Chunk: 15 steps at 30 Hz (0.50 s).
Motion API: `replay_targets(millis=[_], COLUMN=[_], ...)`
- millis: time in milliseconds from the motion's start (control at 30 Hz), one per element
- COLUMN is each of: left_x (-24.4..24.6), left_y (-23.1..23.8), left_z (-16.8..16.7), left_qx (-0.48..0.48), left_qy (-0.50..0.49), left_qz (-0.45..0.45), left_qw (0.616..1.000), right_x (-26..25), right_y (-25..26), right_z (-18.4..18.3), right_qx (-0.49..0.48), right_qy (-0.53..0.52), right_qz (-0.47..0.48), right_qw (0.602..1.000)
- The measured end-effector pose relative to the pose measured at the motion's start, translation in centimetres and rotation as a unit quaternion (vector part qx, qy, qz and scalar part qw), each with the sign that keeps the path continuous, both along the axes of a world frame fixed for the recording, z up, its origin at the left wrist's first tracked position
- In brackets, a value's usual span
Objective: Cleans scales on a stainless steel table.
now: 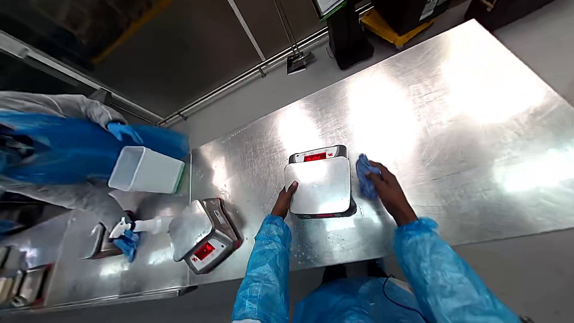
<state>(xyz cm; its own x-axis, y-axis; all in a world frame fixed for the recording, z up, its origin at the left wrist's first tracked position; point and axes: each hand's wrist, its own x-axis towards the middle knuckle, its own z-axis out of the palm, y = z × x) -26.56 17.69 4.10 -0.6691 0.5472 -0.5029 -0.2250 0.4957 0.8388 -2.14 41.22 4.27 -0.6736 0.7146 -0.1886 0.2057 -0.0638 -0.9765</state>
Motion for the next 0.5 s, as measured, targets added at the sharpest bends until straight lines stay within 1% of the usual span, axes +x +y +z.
replay_targets(millis=[33, 67, 100, 167, 200, 233, 300, 333, 400, 433, 500], left_x=[0.3, 0.7, 1.1, 1.5, 1.4, 1.3, 1.3, 1.4, 1.6, 1.8, 2.0], left_y=[0.0, -0.1, -0.2, 0.2, 0.2, 0.2, 0.1, 0.1, 0.5, 0.6, 0.6], left_z=[0.1, 0.3, 0.7, 1.2, 1.0, 0.7, 0.2, 0.2, 0.6, 1.0, 0.8], left_qx=[-0.003, -0.009, -0.018, -0.027, -0.027, -0.027, -0.022, -0.019, -0.012, -0.013, -0.015], left_qy=[0.004, 0.008, 0.01, 0.009, 0.01, 0.008, 0.0, -0.004, -0.005, -0.004, -0.008], left_qz=[0.009, 0.019, 0.023, 0.033, 0.04, 0.044, 0.054, 0.06, 0.07, 0.071, 0.077], left_qw=[1.0, 1.0, 1.0, 0.999, 0.999, 0.999, 0.998, 0.998, 0.997, 0.997, 0.997], right_x=[-2.1, -3.6, -3.8, -1.6, 0.1, 1.9, 4.9, 5.7, 5.2, 4.1, 0.8], right_y=[0.2, -0.7, -2.6, -7.5, -10.4, -13.1, -16.0, -16.0, -12.6, -10.0, -3.3], right_z=[-0.5, -0.7, -0.6, -0.1, -0.4, -0.9, -2.2, -2.7, -2.2, -1.8, -2.6], right_qx=[0.055, 0.118, 0.176, 0.269, 0.293, 0.295, 0.276, 0.262, 0.231, 0.201, 0.137], right_qy=[0.011, 0.012, -0.001, -0.036, -0.042, -0.037, -0.018, -0.009, 0.005, 0.004, 0.004], right_qz=[-0.013, -0.028, -0.041, -0.048, -0.047, -0.036, 0.006, 0.023, -0.001, -0.018, -0.033], right_qw=[0.998, 0.993, 0.984, 0.961, 0.954, 0.954, 0.961, 0.965, 0.973, 0.979, 0.99])
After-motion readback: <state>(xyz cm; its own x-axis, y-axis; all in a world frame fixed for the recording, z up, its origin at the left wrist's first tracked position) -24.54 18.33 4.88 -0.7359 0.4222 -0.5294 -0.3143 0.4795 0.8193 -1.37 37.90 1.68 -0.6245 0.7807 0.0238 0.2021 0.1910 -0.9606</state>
